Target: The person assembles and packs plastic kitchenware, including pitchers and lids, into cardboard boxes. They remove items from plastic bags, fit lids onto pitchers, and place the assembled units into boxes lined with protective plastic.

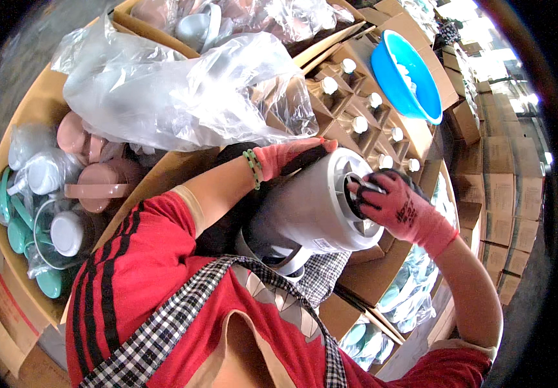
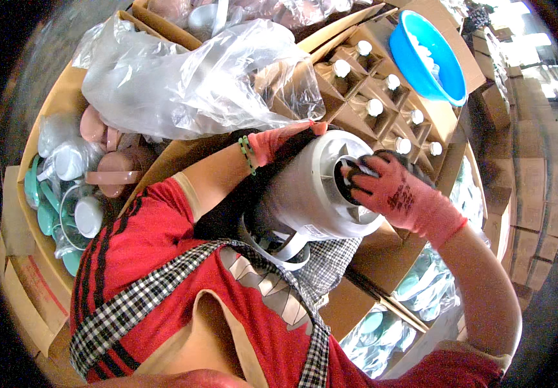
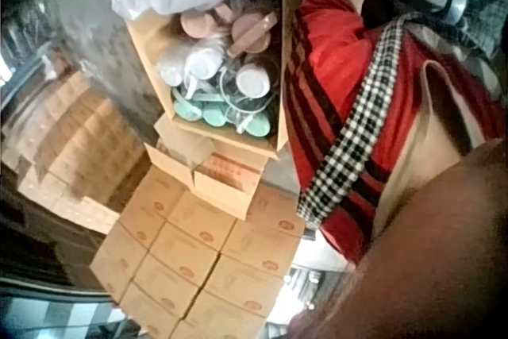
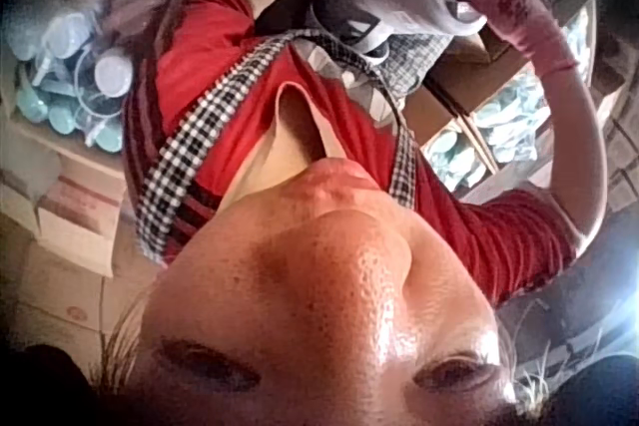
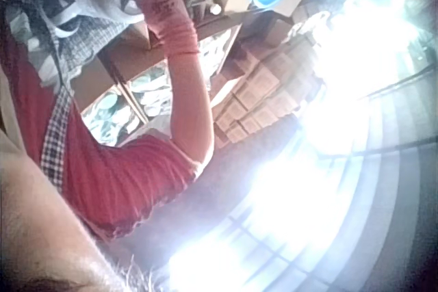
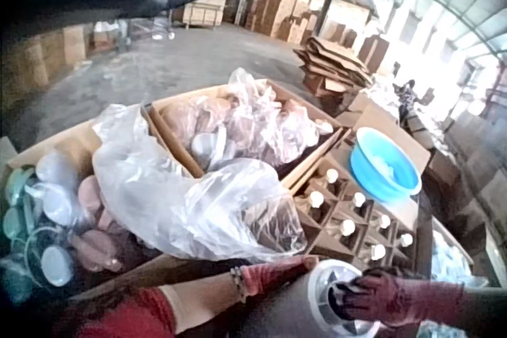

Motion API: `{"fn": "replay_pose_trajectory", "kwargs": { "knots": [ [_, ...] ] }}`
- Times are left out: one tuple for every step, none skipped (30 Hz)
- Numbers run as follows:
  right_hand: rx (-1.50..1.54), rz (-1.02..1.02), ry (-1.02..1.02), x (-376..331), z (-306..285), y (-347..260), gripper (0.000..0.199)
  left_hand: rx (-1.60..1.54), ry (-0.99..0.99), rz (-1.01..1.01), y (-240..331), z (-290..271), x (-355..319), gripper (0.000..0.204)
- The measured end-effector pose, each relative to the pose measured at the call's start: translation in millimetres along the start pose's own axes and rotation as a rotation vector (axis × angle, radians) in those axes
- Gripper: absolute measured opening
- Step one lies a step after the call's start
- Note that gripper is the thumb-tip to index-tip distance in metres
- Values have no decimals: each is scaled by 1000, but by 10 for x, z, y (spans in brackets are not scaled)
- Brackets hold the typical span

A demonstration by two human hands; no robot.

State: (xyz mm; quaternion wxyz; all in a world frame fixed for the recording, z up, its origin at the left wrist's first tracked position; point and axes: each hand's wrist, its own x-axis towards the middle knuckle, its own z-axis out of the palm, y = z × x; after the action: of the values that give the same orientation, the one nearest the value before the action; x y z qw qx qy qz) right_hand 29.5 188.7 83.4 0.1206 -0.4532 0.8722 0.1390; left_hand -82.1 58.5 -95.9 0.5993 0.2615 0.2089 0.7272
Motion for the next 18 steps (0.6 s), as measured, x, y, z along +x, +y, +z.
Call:
{"fn": "replay_pose_trajectory", "kwargs": {
  "knots": [
    [-39, -66, 6, -19, 30, 17, 24, -62, 18, 5, -80, -29, 38, 48],
    [-111, -122, 8, 3, 38, 45, 20, -101, 29, -10, -107, -13, 48, 49],
    [-104, -179, 16, 11, 117, 125, 20, -136, 42, -23, -107, 8, 34, 50],
    [-96, -236, 23, 1, 183, 172, 19, -170, 55, -37, -108, 19, 41, 51],
    [-9, -127, -65, 13, 190, 151, 19, -310, 34, -141, -112, 2, 57, 53],
    [80, -16, -154, 50, 186, 112, 19, -241, 61, -116, -111, -14, 70, 54],
    [169, 95, -242, 88, 184, 72, 19, -173, 87, -90, -113, -27, 82, 54],
    [225, 257, -142, 134, 228, 29, 19, -103, 118, -63, -99, -17, 75, 55],
    [321, 443, -109, 183, 222, -33, 20, -311, 75, -165, -110, -68, 108, 55],
    [418, 628, -75, 224, 210, -93, 22, -221, 167, -87, -113, -86, 100, 50],
    [446, 717, -58, 248, 226, -91, 25, 143, 296, 132, -75, -106, 101, 48],
    [474, 809, -38, 280, 246, -82, 28, 513, 412, 352, -13, -156, 76, 46],
    [502, 899, -16, 282, 248, -86, 32, 1094, 623, 479, 27, -385, 45, 40],
    [631, 1018, 72, 192, 335, -104, 32, 1447, 601, 378, 234, -50, -72, 37],
    [737, 1100, 170, 164, 310, -153, 34, 1919, 656, 341, 268, -92, -207, 35],
    [847, 1186, 258, 109, 316, -221, 35, 2381, 689, 283, 248, -144, -310, 34],
    [990, 1182, 543, 6, 514, -275, 29, 2311, 600, -157, 338, -130, -389, 33],
    [1158, 1105, 726, -63, 588, -318, 16, 2182, 510, -577, 474, -139, -459, 33]
  ]
}}
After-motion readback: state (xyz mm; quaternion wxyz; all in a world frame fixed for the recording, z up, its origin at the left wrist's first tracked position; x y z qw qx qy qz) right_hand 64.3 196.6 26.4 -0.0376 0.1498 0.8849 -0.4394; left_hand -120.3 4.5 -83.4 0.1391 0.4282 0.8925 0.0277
